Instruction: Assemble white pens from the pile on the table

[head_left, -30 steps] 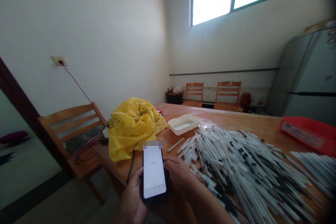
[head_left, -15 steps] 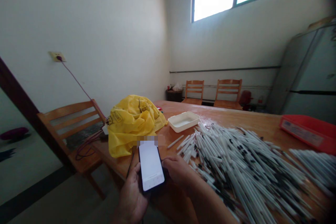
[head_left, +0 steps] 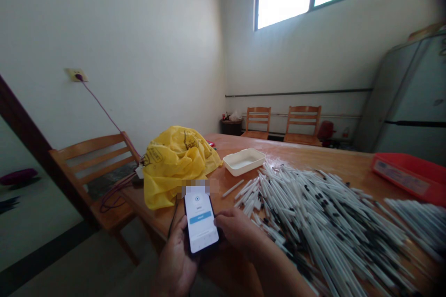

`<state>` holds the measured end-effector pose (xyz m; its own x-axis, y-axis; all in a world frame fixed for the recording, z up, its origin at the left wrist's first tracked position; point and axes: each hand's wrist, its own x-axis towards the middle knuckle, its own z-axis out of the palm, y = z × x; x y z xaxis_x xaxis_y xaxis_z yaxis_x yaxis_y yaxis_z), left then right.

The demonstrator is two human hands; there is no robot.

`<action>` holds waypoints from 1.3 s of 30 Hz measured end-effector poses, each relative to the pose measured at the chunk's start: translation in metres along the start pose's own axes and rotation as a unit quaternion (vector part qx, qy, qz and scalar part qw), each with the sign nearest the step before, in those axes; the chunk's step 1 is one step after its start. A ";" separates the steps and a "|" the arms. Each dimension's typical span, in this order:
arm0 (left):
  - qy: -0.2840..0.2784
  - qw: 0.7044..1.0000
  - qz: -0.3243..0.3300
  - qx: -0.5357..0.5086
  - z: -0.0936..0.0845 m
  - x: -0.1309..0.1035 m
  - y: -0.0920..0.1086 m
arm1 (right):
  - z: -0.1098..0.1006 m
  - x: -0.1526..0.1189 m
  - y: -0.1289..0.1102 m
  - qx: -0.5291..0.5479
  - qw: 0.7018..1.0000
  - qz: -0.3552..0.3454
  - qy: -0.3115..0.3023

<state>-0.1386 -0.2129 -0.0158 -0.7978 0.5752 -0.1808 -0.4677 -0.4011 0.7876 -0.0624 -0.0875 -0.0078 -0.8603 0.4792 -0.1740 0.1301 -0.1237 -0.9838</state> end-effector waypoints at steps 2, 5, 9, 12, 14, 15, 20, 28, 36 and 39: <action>0.015 1.000 -0.003 -0.005 0.003 -0.002 0.001 | 0.000 -0.001 -0.001 -0.005 1.000 0.020 -0.003; 0.027 1.000 -0.006 -0.015 0.007 -0.002 0.002 | 0.001 -0.002 -0.004 -0.011 0.999 0.035 0.000; 0.028 0.999 -0.005 -0.015 0.009 -0.001 0.002 | 0.001 0.000 -0.002 -0.014 1.000 0.025 0.004; 0.035 0.999 -0.007 -0.015 0.011 -0.003 0.004 | 0.001 0.005 0.002 0.006 1.000 0.001 -0.002; 0.043 0.999 -0.007 -0.014 0.013 -0.005 0.005 | 0.001 0.008 0.005 0.039 0.999 -0.026 -0.016; 0.046 0.999 -0.004 -0.013 0.014 -0.006 0.005 | 0.001 0.009 0.007 0.057 0.997 -0.039 -0.026; 0.042 0.999 -0.014 -0.012 0.015 -0.008 0.005 | 0.004 0.011 0.010 0.104 0.991 -0.069 -0.058; 0.022 0.999 -0.029 -0.022 0.010 -0.007 0.003 | 0.008 0.010 0.010 0.080 0.996 -0.046 -0.005; -0.004 1.000 -0.014 -0.017 0.009 -0.008 0.002 | 0.010 0.008 0.013 0.039 0.996 -0.068 0.039; -0.011 1.000 -0.016 -0.021 0.011 -0.010 0.003 | 0.010 0.010 0.015 0.014 0.996 -0.068 0.054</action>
<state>-0.1281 -0.2121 -0.0054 -0.7746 0.6026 -0.1922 -0.5079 -0.4114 0.7568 -0.0738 -0.0933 -0.0234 -0.8105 0.5840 -0.0454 0.0011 -0.0759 -0.9971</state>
